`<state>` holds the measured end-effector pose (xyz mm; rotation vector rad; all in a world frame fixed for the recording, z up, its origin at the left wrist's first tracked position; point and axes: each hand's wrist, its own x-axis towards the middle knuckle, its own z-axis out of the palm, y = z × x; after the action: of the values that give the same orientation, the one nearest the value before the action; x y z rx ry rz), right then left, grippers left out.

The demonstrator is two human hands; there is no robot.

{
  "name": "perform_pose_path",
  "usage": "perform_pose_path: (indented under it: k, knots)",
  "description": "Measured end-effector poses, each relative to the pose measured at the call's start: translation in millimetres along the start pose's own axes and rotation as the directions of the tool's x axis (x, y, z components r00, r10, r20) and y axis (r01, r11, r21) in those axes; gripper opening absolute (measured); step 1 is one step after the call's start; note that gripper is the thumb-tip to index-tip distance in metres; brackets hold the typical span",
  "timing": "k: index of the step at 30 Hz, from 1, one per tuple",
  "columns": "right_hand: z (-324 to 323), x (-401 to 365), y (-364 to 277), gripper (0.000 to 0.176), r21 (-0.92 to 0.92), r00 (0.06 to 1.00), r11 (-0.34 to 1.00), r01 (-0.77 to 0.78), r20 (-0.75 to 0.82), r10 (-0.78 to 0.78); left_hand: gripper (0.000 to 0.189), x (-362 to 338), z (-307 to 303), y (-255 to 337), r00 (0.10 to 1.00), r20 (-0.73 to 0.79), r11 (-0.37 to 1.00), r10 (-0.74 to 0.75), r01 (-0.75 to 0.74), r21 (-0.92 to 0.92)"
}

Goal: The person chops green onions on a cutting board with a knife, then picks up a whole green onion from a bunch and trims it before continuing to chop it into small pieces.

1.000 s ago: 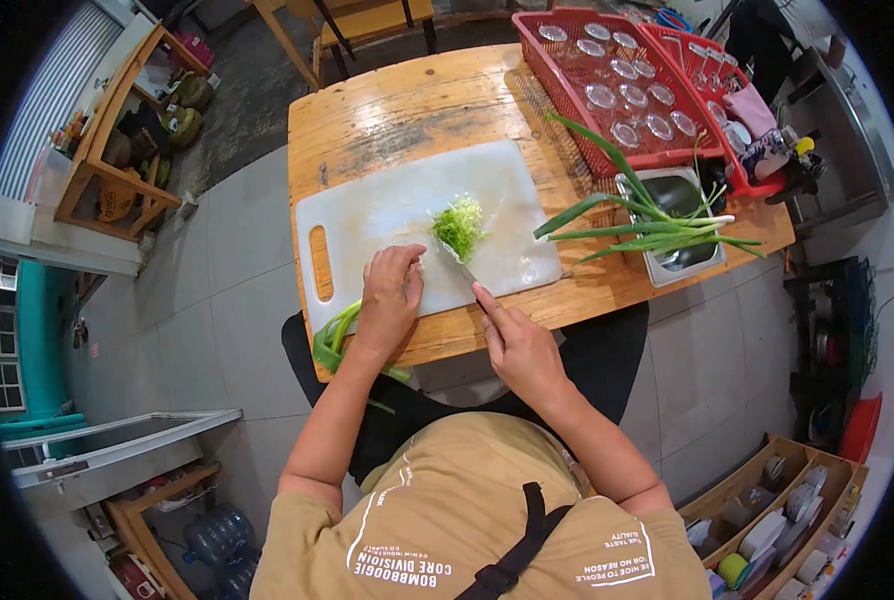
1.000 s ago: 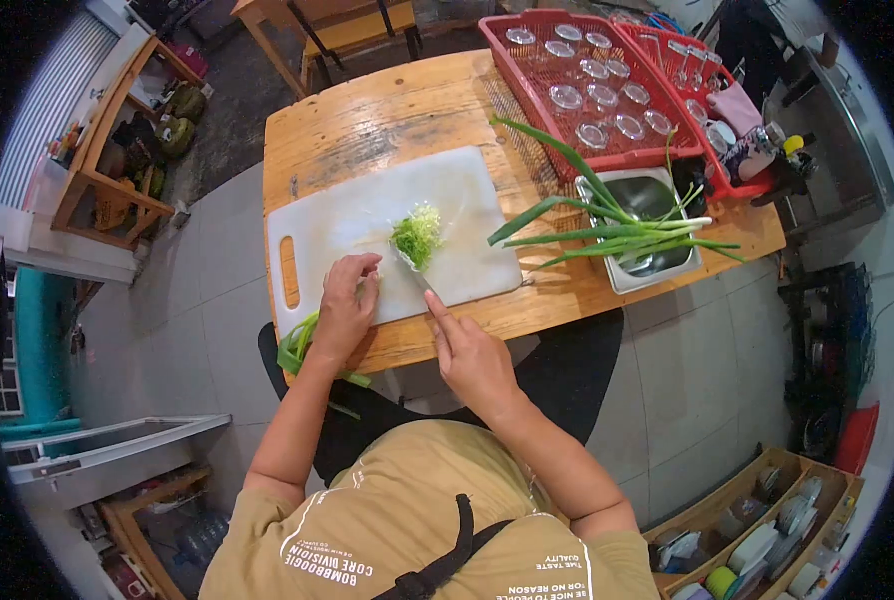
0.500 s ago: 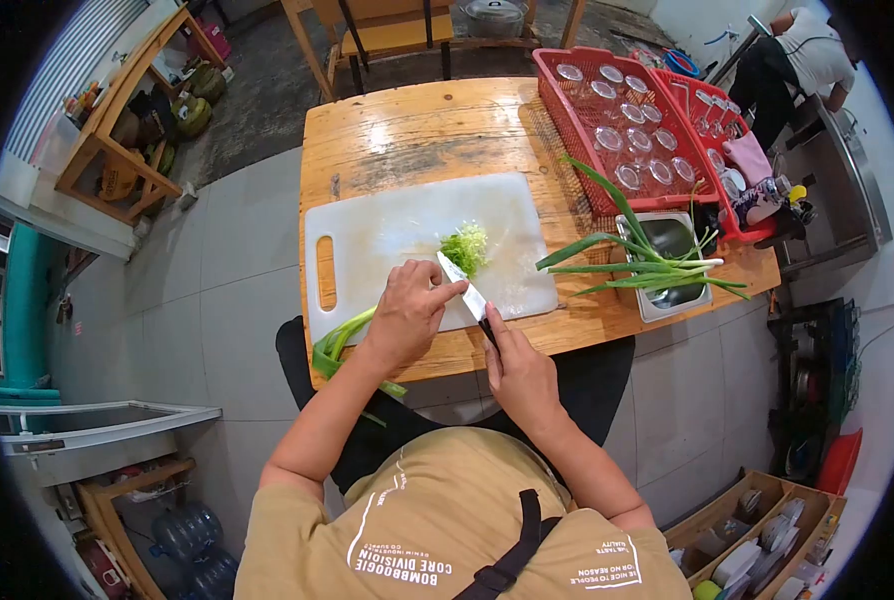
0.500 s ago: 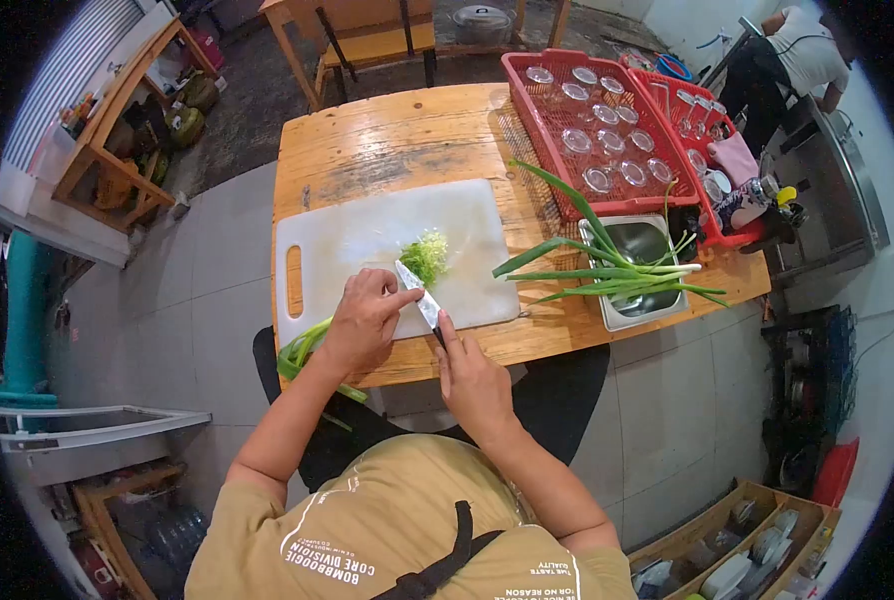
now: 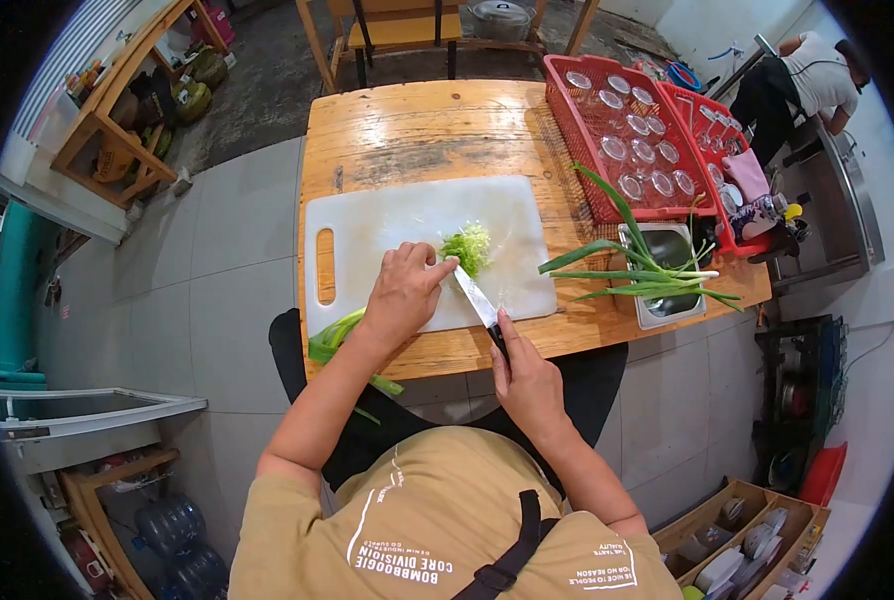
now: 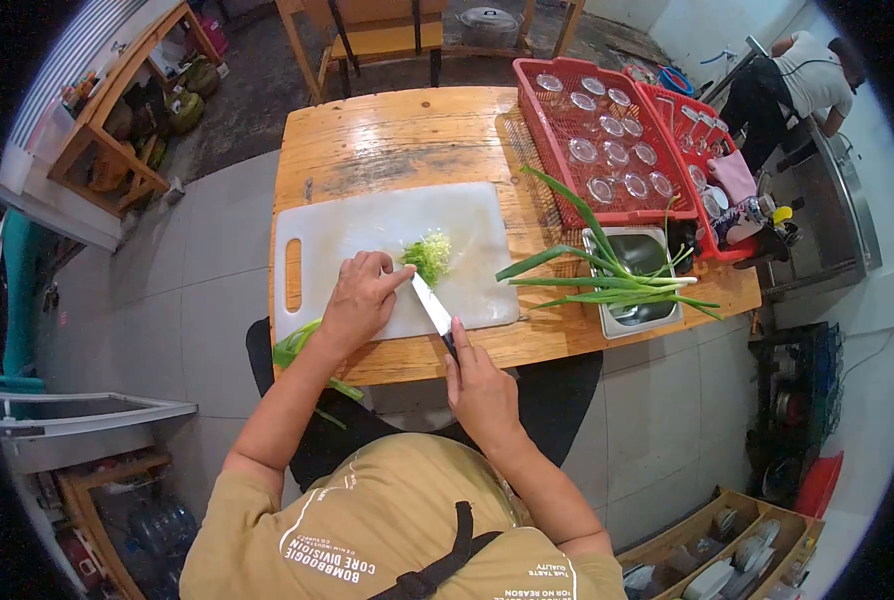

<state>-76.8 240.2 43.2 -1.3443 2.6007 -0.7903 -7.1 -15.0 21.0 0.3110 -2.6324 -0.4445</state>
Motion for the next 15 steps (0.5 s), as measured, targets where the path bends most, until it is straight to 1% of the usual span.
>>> perform_pose_path:
  k: [2,3,5,9,11,15]
  knots:
    - [-0.2,1.5,0.3,0.066,0.001,1.0,1.0,0.009,-0.007,-0.009,0.044,-0.9,-5.8,7.3,0.998,0.007,0.989,0.07,-0.068,-0.128]
    - [0.0,2.0,0.2,0.066,0.004,1.0,1.0,0.018,-0.016,-0.018,0.044,-1.4,-9.6,12.6,0.998,0.009,0.989,0.068,-0.066,-0.129]
    - [0.5,3.5,0.1,0.066,0.01,1.0,1.0,0.022,-0.018,-0.022,0.044,-2.2,-15.8,20.5,0.987,0.059,0.973,0.15,-0.136,-0.186]
    - [-2.5,5.1,-2.2,0.066,0.024,0.999,0.999,0.03,-0.02,-0.03,0.045,-4.3,-13.9,18.1,0.983,0.092,0.976,0.161,-0.144,-0.163]
    - [-5.5,5.0,-4.3,0.066,0.027,0.999,0.999,0.028,-0.019,-0.027,0.044,-5.0,-8.0,10.6,0.986,0.063,0.981,0.152,-0.143,-0.128]
    - [-9.1,2.9,-4.0,0.066,0.049,1.0,0.999,0.004,-0.003,-0.004,0.043,-2.7,-2.9,-0.2,0.99,0.052,0.99,0.128,-0.124,-0.062]
